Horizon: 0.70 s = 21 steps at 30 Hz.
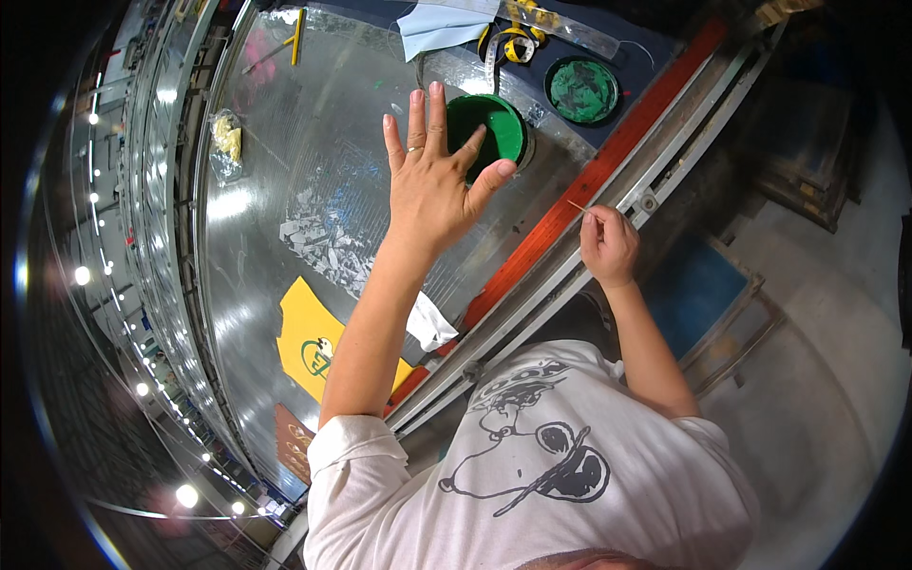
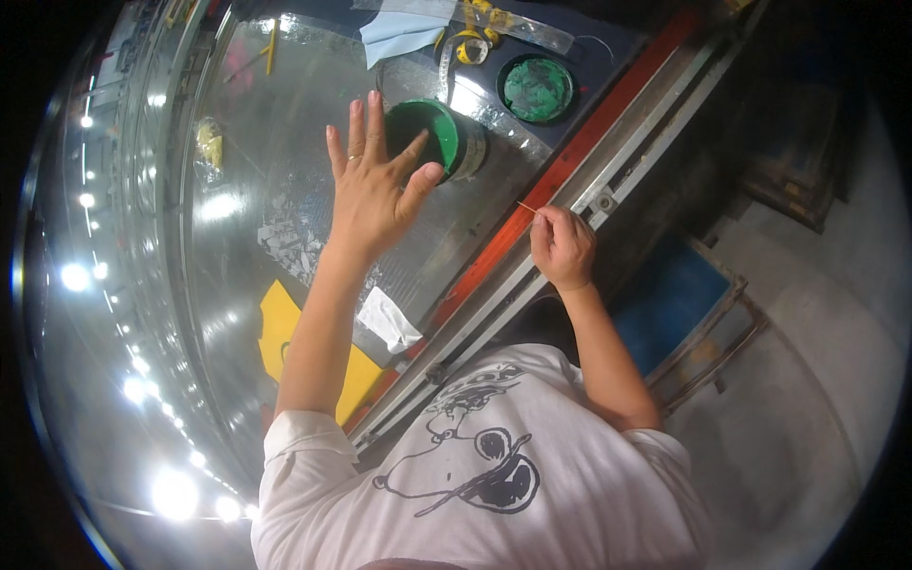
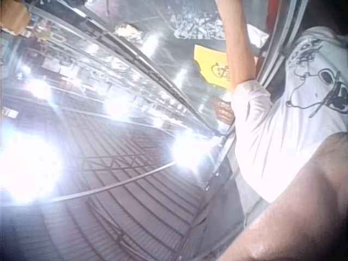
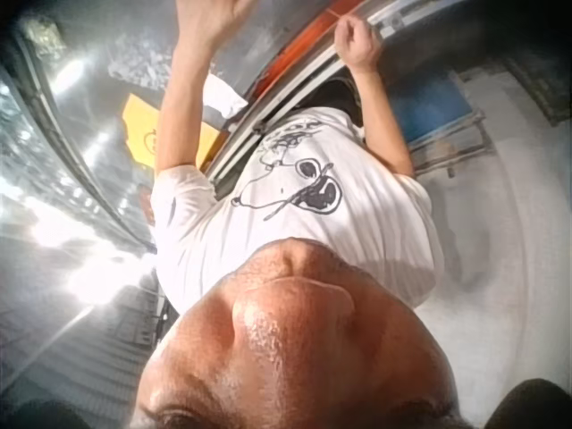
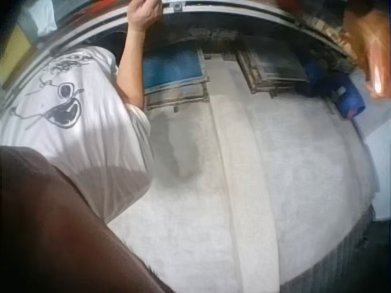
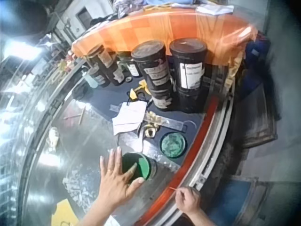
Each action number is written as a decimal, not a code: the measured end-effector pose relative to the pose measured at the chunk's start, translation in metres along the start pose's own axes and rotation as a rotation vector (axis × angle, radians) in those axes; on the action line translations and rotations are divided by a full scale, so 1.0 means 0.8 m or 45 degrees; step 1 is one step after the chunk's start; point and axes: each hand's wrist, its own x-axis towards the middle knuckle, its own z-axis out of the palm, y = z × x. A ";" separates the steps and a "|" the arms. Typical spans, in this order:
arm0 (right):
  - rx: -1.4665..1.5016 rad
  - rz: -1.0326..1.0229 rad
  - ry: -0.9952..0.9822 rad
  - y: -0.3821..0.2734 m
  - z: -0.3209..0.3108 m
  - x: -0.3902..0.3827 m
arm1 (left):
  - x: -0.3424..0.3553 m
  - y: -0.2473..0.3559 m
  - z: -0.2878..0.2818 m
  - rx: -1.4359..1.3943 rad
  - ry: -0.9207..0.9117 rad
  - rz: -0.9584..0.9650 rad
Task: The person uses a silver marker to draw details on a blue stencil featuring a cartoon dog and a logo. They then open a container of green paint and use a small stick to apply the paint to a yellow stencil with the same design.
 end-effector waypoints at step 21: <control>-0.016 0.008 -0.004 -0.002 -0.001 0.002 | 0.008 0.002 0.004 0.005 -0.049 -0.003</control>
